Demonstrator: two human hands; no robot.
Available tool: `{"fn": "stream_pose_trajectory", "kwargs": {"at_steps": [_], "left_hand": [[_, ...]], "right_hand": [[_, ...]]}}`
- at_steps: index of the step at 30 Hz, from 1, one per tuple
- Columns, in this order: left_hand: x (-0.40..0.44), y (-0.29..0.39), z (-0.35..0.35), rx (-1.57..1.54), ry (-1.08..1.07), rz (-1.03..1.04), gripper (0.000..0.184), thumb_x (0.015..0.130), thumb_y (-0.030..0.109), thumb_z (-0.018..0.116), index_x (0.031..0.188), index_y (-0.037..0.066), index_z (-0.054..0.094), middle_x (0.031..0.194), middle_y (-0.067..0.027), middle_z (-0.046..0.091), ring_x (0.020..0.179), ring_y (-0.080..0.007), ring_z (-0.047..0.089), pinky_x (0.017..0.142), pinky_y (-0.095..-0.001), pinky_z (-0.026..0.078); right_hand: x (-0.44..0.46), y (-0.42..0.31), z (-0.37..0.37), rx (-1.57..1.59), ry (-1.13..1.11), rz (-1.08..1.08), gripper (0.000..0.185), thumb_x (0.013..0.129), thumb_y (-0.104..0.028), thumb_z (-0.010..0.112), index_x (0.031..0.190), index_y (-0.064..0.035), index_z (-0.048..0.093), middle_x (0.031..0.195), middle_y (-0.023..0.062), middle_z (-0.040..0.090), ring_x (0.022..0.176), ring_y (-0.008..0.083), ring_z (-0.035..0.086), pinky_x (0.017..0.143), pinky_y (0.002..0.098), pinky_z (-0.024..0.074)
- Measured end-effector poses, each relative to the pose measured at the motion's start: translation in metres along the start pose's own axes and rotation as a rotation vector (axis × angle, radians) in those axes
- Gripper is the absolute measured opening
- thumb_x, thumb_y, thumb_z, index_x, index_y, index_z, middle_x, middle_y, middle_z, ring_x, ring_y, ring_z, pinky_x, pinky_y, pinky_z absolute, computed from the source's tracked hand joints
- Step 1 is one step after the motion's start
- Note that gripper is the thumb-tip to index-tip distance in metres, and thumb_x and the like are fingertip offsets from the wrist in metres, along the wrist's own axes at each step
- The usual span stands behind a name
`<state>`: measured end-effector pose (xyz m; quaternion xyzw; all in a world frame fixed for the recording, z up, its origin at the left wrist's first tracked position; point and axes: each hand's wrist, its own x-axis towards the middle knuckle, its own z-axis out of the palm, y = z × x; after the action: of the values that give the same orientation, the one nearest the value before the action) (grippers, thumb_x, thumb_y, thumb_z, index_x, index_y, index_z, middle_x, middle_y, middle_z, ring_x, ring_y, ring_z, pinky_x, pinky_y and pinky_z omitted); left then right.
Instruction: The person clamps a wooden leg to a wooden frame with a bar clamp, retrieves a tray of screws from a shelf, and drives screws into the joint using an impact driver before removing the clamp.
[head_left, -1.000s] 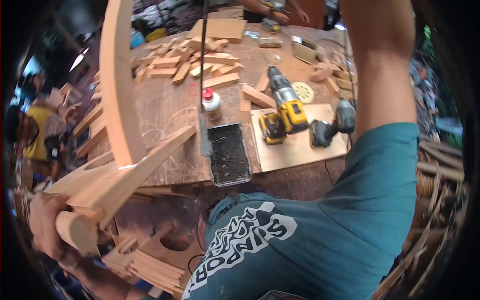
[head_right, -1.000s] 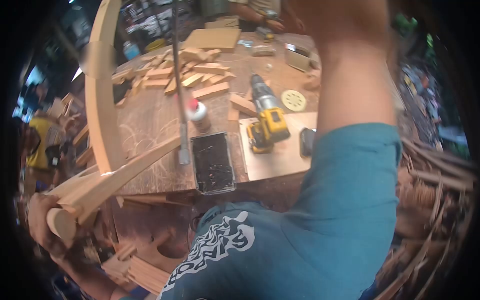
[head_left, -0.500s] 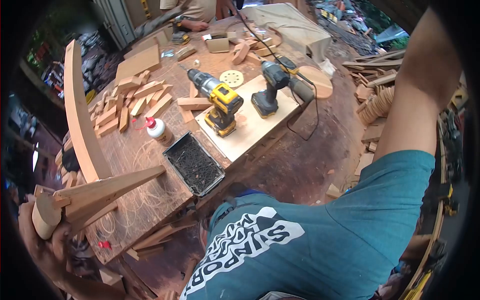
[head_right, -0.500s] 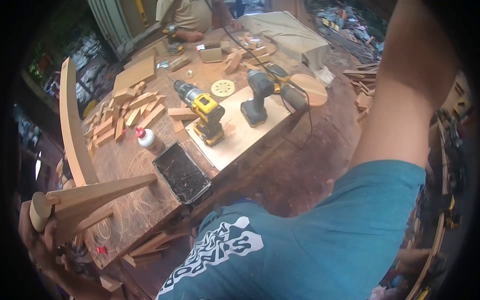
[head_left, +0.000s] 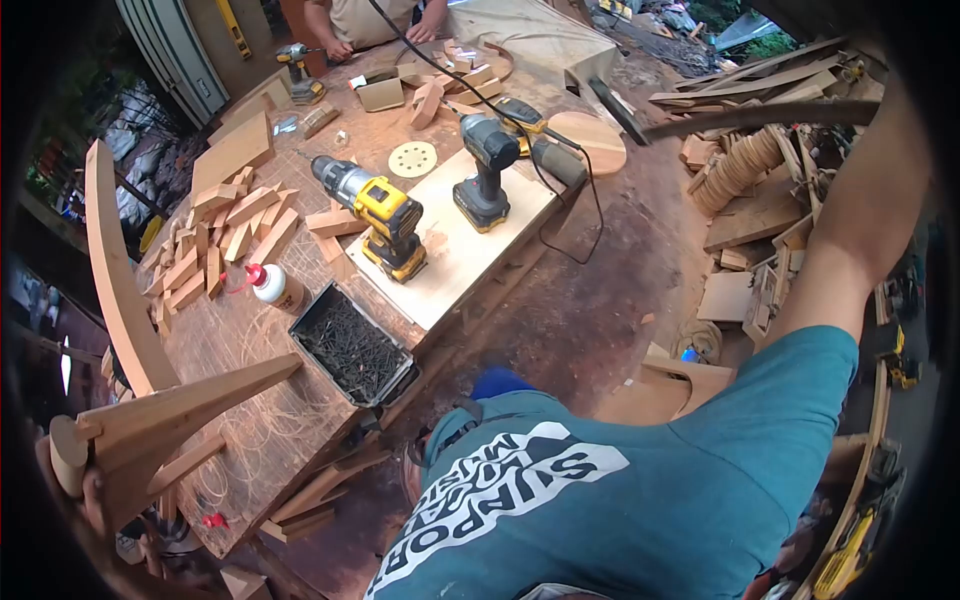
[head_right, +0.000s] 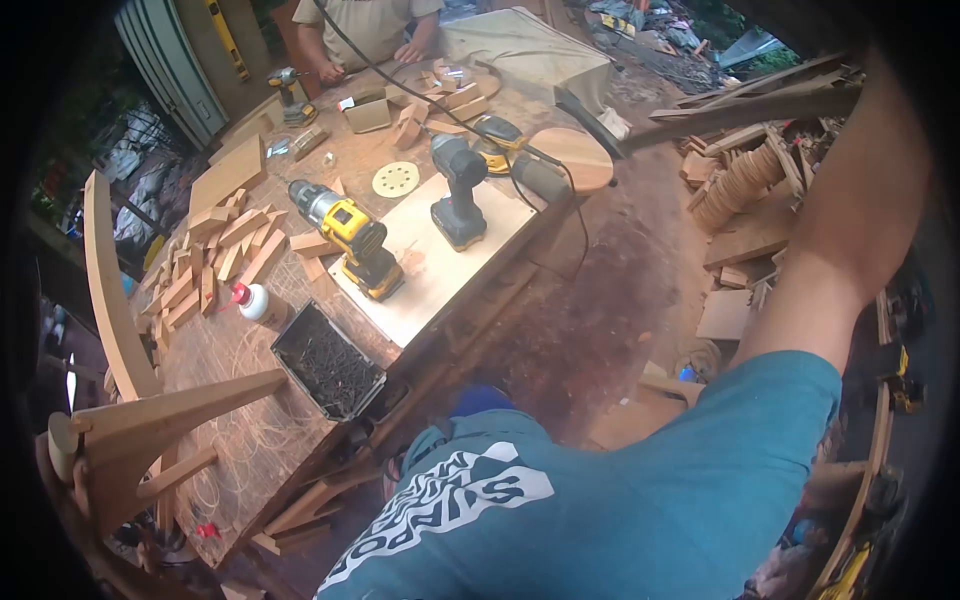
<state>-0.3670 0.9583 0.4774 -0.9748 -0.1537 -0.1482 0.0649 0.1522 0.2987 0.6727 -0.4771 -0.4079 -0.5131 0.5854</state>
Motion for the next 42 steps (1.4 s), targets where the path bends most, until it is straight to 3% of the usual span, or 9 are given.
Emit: {"fn": "stream_pose_trajectory", "kwargs": {"at_steps": [6, 18, 22, 26, 30, 33, 38, 40, 42], "left_hand": [[0.018, 0.065, -0.003, -0.210, 0.034, -0.081, 0.068, 0.104, 0.050, 0.054, 0.145, -0.003, 0.044, 0.136, -0.0159, 0.054, 0.127, -0.0267, 0.051, 0.109, -0.0400, 0.038], [0.038, 0.067, 0.020, -0.187, 0.306, -0.284, 0.053, 0.108, 0.037, 0.054, 0.151, 0.006, 0.046, 0.148, -0.0121, 0.051, 0.135, -0.0252, 0.049, 0.115, -0.0381, 0.037], [0.038, 0.068, 0.022, -0.212, 0.328, -0.311, 0.053, 0.108, 0.037, 0.054, 0.149, 0.005, 0.047, 0.148, -0.0119, 0.052, 0.134, -0.0251, 0.050, 0.114, -0.0380, 0.038], [0.037, 0.073, 0.023, -0.117, 0.350, -0.324, 0.056, 0.107, 0.040, 0.055, 0.150, 0.005, 0.048, 0.147, -0.0120, 0.053, 0.133, -0.0250, 0.051, 0.113, -0.0377, 0.039], [0.046, 0.073, 0.025, -0.161, 0.351, -0.306, 0.060, 0.105, 0.045, 0.056, 0.151, 0.008, 0.047, 0.148, -0.0118, 0.053, 0.133, -0.0246, 0.051, 0.113, -0.0376, 0.039], [0.049, 0.056, 0.023, -0.221, 0.322, -0.277, 0.060, 0.105, 0.045, 0.056, 0.151, 0.008, 0.047, 0.150, -0.0108, 0.051, 0.134, -0.0247, 0.051, 0.114, -0.0376, 0.038], [0.069, 0.097, 0.018, -0.328, 0.344, -0.479, 0.051, 0.099, 0.030, 0.067, 0.146, 0.013, 0.054, 0.138, -0.0087, 0.060, 0.124, -0.0224, 0.058, 0.107, -0.0358, 0.044], [0.081, 0.127, 0.017, -0.189, 0.393, -0.362, 0.047, 0.096, 0.031, 0.072, 0.137, 0.009, 0.060, 0.127, -0.0076, 0.063, 0.117, -0.0194, 0.058, 0.102, -0.0323, 0.045], [0.085, 0.130, 0.019, -0.192, 0.414, -0.288, 0.050, 0.094, 0.033, 0.074, 0.133, 0.006, 0.060, 0.123, -0.0067, 0.062, 0.114, -0.0184, 0.058, 0.101, -0.0321, 0.046]], "right_hand": [[-0.003, 0.057, -0.069, -0.055, 0.087, -0.065, 0.019, 0.100, -0.023, 0.057, 0.087, -0.0161, 0.045, 0.061, 0.0000, 0.044, 0.045, 0.0133, 0.044, 0.037, 0.0285, 0.0370], [-0.088, 0.083, -0.093, 0.185, 0.370, 0.120, 0.009, 0.102, -0.021, 0.052, 0.094, -0.0176, 0.048, 0.059, -0.0010, 0.039, 0.042, 0.0108, 0.036, 0.035, 0.0228, 0.0319], [-0.089, 0.109, -0.126, -0.034, 0.209, 0.194, 0.027, 0.099, -0.040, 0.065, 0.100, -0.0170, 0.050, 0.061, 0.0024, 0.047, 0.040, 0.0133, 0.039, 0.036, 0.0254, 0.0379], [-0.119, 0.139, -0.161, 0.371, 0.176, 0.223, 0.007, 0.095, -0.005, 0.057, 0.093, 0.0018, 0.058, 0.082, 0.0127, 0.056, 0.066, 0.0254, 0.055, 0.060, 0.0454, 0.0472], [-0.177, 0.125, -0.094, 0.078, 0.470, 0.134, 0.011, 0.094, 0.002, 0.058, 0.085, -0.0003, 0.053, 0.072, 0.0113, 0.051, 0.058, 0.0214, 0.049, 0.056, 0.0413, 0.0436], [-0.233, 0.165, -0.103, 0.180, 0.728, 0.202, 0.029, 0.088, 0.002, 0.071, 0.105, -0.0014, 0.048, 0.075, 0.0130, 0.055, 0.049, 0.0206, 0.051, 0.042, 0.0407, 0.0484], [-0.353, 0.240, -0.116, 0.132, 1.291, 0.644, 0.034, 0.081, 0.003, 0.074, 0.107, -0.0092, 0.055, 0.097, 0.0163, 0.064, 0.071, 0.0279, 0.067, 0.055, 0.0436, 0.0599], [-0.448, 0.319, -0.230, 0.699, 0.763, 0.797, 0.015, 0.093, -0.017, 0.065, 0.095, -0.0021, 0.062, 0.099, 0.0175, 0.064, 0.086, 0.0327, 0.067, 0.072, 0.0489, 0.0597], [-0.493, 0.328, -0.251, 0.188, 1.058, 0.854, 0.019, 0.094, -0.016, 0.064, 0.097, 0.0024, 0.059, 0.089, 0.0171, 0.061, 0.081, 0.0342, 0.064, 0.070, 0.0518, 0.0570]]}}
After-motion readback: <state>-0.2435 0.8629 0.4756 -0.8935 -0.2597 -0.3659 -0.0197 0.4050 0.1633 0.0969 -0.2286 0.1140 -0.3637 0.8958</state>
